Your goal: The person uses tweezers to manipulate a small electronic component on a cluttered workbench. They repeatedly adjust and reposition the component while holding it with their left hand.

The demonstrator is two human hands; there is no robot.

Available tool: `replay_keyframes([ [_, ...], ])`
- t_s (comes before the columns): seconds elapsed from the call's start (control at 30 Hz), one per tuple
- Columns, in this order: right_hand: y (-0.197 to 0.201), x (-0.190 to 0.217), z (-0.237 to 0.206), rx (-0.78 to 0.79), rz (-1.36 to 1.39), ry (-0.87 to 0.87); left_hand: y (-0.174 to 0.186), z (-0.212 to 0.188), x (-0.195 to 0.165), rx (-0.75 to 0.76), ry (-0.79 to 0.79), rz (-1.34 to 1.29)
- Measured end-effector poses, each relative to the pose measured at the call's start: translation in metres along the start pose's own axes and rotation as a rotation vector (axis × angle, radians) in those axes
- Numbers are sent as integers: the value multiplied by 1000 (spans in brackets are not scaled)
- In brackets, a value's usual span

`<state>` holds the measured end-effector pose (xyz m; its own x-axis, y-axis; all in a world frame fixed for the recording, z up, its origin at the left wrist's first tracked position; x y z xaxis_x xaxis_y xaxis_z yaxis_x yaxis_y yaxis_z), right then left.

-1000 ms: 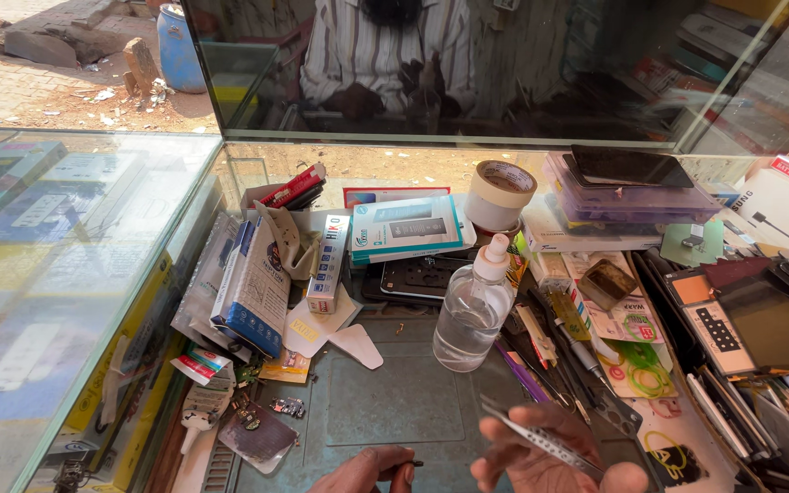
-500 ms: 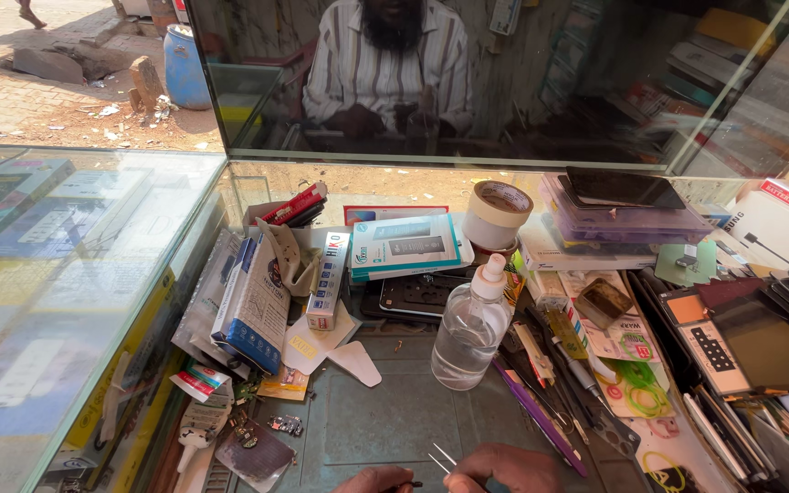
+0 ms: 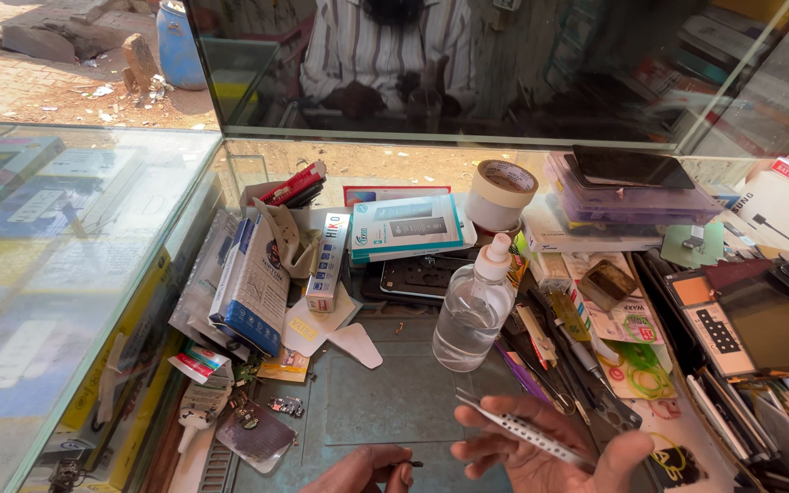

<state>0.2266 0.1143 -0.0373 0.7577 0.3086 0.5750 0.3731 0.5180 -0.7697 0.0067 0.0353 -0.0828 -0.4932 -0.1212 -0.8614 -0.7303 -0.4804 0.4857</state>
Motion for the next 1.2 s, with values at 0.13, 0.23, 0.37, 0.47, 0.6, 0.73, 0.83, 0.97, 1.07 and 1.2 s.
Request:
replay_keyframes([
  [0.13,3,4,-10,-38,63,76,0,-4,11,71,101,8],
  [0.23,16,4,-8,159,43,116,-15,-4,37,34,-85,-75],
  [0.37,50,2,15,682,-61,118,-43,8,71,47,-284,-222],
  [0.47,75,-1,11,544,-292,-7,-53,16,79,1,-330,-140],
  [0.6,78,-7,-9,337,-515,169,-43,3,74,88,-105,-137],
  [0.73,65,-10,-5,360,-611,209,-34,3,54,71,-188,87],
  [0.83,52,-5,3,417,-680,250,-35,12,41,127,-321,167],
  [0.97,34,-5,-3,272,-655,206,-22,5,31,95,-362,182],
  [1.07,23,-7,-6,197,-639,216,-10,3,20,99,-425,183],
  [1.2,16,-6,-4,122,-652,191,-3,4,8,110,-409,243],
])
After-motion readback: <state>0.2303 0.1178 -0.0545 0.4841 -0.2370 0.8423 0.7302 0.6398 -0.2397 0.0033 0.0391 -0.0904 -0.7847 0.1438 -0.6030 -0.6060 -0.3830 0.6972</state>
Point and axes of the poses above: each hand's wrist, its own z-axis towards the middle knuckle, its own y-axis out of the back of the hand, x = y × z, the point moved 2 cm from there along z, towards the middle knuckle, and after that the axes turned 14 degrees about z, right-handed, at the moved point
